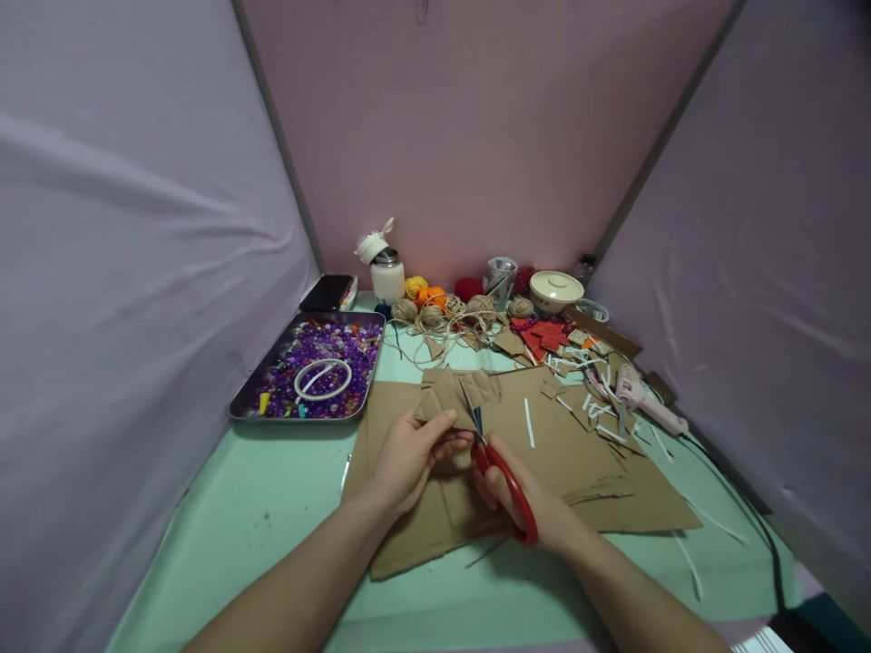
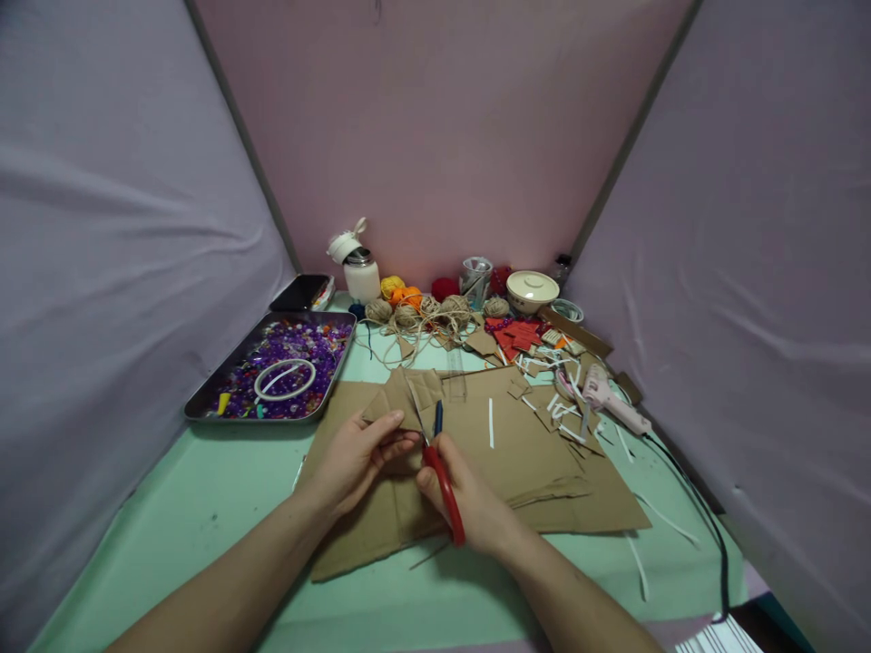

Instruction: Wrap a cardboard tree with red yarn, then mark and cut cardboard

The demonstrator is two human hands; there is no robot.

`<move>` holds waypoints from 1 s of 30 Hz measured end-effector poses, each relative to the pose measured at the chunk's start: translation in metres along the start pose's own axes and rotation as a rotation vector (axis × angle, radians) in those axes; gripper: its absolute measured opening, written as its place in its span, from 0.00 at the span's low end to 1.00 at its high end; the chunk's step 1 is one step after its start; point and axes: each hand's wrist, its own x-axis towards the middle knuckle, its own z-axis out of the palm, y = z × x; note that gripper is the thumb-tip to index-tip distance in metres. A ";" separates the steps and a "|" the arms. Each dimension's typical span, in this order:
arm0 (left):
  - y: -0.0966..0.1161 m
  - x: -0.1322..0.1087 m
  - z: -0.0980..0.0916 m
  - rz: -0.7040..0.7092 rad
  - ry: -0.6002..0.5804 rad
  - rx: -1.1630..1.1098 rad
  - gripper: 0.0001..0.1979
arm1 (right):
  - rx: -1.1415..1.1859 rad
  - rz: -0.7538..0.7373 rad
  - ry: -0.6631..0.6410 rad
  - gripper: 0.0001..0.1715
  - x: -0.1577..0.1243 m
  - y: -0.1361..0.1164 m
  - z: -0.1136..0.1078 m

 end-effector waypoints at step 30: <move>0.031 0.010 -0.019 0.226 -0.033 0.014 0.12 | -0.012 0.094 -0.078 0.28 -0.001 -0.018 -0.016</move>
